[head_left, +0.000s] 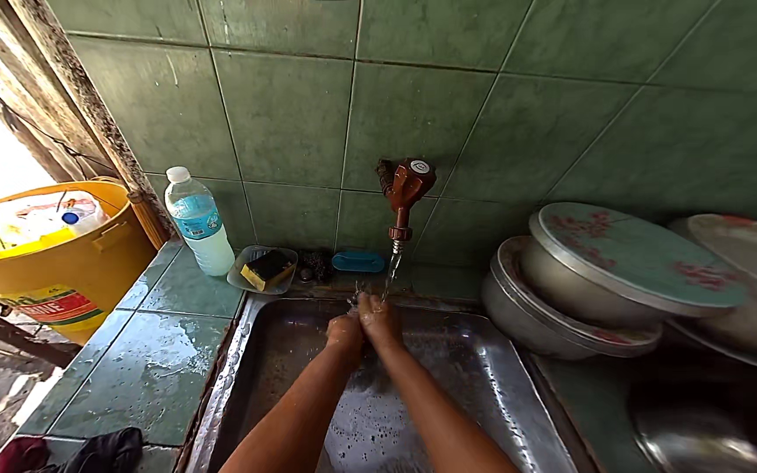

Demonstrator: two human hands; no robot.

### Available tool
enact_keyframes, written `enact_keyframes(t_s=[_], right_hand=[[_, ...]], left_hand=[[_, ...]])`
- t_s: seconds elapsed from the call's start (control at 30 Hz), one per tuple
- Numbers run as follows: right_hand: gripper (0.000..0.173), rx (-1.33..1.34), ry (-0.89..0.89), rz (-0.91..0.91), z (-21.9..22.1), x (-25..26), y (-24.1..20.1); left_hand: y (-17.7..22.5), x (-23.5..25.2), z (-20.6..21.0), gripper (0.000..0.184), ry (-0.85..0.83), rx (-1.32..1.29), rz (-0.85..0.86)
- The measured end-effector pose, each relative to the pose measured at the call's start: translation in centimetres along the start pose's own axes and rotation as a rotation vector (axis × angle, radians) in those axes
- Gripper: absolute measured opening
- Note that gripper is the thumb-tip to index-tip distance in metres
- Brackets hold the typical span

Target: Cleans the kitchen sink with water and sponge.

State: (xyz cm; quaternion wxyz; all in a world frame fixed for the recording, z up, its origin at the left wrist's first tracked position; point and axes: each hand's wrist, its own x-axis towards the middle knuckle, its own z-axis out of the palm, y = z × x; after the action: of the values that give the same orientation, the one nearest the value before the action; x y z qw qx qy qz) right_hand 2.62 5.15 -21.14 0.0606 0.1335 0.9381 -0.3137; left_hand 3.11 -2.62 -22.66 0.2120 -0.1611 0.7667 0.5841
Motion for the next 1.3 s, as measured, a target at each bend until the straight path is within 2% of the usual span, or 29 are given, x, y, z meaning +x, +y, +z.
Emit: enact_keyframes(t_s=[0.07, 0.1, 0.17, 0.23, 0.27, 0.33, 0.4, 0.47, 0.5, 0.57, 0.63, 0.73, 0.8, 0.87, 0.97, 1.07, 1.2, 1.3], right_hand=[[0.051, -0.034, -0.009, 0.115, -0.5, 0.5, 0.5], [0.052, -0.038, 0.001, 0.113, -0.7, -0.4, 0.0], [0.052, -0.01, 0.019, -0.024, -0.7, -3.2, -0.9], [0.048, 0.056, 0.056, -0.168, -0.1, -3.9, -0.1], [0.047, 0.109, 0.063, -0.173, -0.1, -2.9, 1.2], [0.045, 0.138, 0.024, -0.058, -1.1, -0.1, 4.1], [0.036, 0.403, 0.008, -0.003, -1.4, 1.7, 6.3], [0.035, 0.735, -0.144, -0.039, -1.9, 1.2, 6.9], [0.034, 0.769, -0.249, -0.085, -2.5, 0.7, 6.7], [0.022, 0.638, -0.342, -0.155, -3.6, 0.1, 5.6], [0.016, 0.568, -0.271, -0.149, -4.5, -0.3, 4.6], [0.01, 0.78, -0.158, -0.138, -4.9, -0.3, 4.5], [0.011, 0.914, -0.162, -0.15, -5.0, -0.6, 4.6], [0.014, 0.974, -0.178, -0.191, -4.8, -0.7, 4.7], [0.02, 1.003, -0.227, -0.276, -4.4, -0.5, 4.9], [0.017, 1.087, -0.25, -0.212, -4.3, -0.5, 4.2], [0.034, 1.181, -0.302, -0.17, -4.1, -0.5, 3.1], [0.041, 1.239, -0.258, -0.197, -4.5, -0.4, 2.2]], left_hand=[[-0.3, -0.2, 0.8, 0.045, -0.006, -0.22, -0.06], [-0.4, -0.1, 0.9, 0.043, 0.002, -0.255, -0.059], [-0.4, 0.1, 0.4, 0.038, 0.01, -0.209, -0.015], [-0.2, 0.2, -0.1, 0.042, -0.019, -0.13, 0.0], [-0.6, 0.4, 0.4, 0.042, -0.032, -0.174, 0.002], [-0.2, -0.3, 0.6, 0.045, -0.164, -0.119, 0.022], [0.7, -0.3, 0.2, 0.044, -0.231, -0.046, 0.081], [1.3, 0.3, 0.0, 0.044, -0.161, -0.133, 0.12], [1.5, 0.7, -0.2, 0.045, -0.117, -0.213, 0.137], [1.2, 1.6, -0.7, 0.041, -0.097, -0.322, 0.202], [-0.2, 1.8, -1.2, 0.03, -0.208, -0.303, 0.329], [-2.5, 2.4, -2.2, 0.03, -0.435, -0.128, 0.468], [-3.3, 2.6, -3.0, 0.023, -0.455, -0.024, 0.494], [-3.3, 2.6, -3.8, 0.016, -0.345, 0.01, 0.472], [-3.1, 2.5, -5.9, 0.013, -0.241, -0.047, 0.482], [-2.8, 1.7, -8.5, 0.003, -0.237, -0.169, 0.529], [-1.5, 0.5, -10.4, 0.012, -0.263, -0.224, 0.544], [-0.1, -0.2, -10.8, 0.016, -0.267, -0.276, 0.567]])
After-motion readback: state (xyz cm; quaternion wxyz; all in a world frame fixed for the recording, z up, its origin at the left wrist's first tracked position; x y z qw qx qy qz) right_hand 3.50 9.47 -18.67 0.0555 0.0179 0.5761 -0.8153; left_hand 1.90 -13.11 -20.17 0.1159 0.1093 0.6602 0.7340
